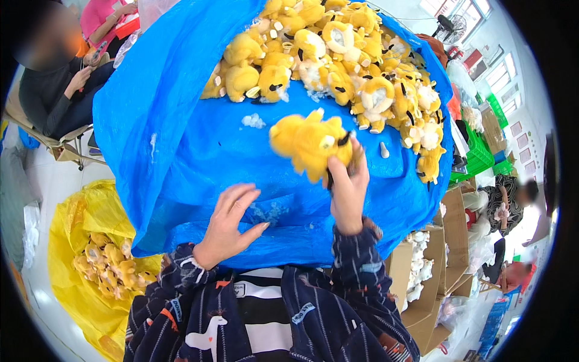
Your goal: The person repeatedly picks up small yellow plush toys from a blue tarp, uses scissors to trim loose threads or excess fabric, and places the finished items into a cardboard box. The process is repeated for multiple units in a production setting.
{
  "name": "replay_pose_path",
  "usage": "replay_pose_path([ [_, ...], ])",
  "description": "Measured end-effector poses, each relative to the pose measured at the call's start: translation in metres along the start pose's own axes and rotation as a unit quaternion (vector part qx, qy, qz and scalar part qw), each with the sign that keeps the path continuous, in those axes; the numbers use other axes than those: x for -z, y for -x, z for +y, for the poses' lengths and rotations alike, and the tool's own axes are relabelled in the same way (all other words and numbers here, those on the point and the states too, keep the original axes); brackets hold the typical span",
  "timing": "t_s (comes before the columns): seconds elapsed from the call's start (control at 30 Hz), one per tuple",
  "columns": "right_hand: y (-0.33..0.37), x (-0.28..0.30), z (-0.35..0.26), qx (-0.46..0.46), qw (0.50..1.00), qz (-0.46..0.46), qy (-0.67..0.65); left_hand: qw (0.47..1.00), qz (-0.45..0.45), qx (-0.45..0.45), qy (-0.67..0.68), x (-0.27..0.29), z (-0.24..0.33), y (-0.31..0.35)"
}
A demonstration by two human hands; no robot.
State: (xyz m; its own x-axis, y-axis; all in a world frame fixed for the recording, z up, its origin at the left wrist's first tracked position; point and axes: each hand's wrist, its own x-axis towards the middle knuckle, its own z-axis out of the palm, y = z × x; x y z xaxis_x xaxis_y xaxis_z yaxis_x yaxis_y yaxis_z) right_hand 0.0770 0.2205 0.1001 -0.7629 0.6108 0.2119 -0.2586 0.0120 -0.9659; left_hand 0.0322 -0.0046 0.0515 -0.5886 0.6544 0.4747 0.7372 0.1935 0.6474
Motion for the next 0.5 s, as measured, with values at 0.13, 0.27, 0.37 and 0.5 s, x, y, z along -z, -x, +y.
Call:
replay_pose_path([
  [0.13,0.060,-0.011,-0.018,-0.224,0.952,-0.094,-0.184,0.969,0.136,-0.097,-0.180,-0.023,0.010,-0.017],
  [0.27,0.062,-0.014,-0.015,-0.292,0.919,-0.172,-0.201,0.996,0.091,-0.009,-0.001,-0.035,-0.005,-0.010],
  [0.37,0.059,-0.007,-0.018,-0.127,0.968,-0.209,0.060,0.928,0.020,0.183,0.325,-0.031,-0.008,0.003],
  [0.5,0.063,0.007,0.011,-0.109,0.981,-0.128,0.097,0.844,-0.003,0.222,0.489,-0.035,-0.009,0.011],
])
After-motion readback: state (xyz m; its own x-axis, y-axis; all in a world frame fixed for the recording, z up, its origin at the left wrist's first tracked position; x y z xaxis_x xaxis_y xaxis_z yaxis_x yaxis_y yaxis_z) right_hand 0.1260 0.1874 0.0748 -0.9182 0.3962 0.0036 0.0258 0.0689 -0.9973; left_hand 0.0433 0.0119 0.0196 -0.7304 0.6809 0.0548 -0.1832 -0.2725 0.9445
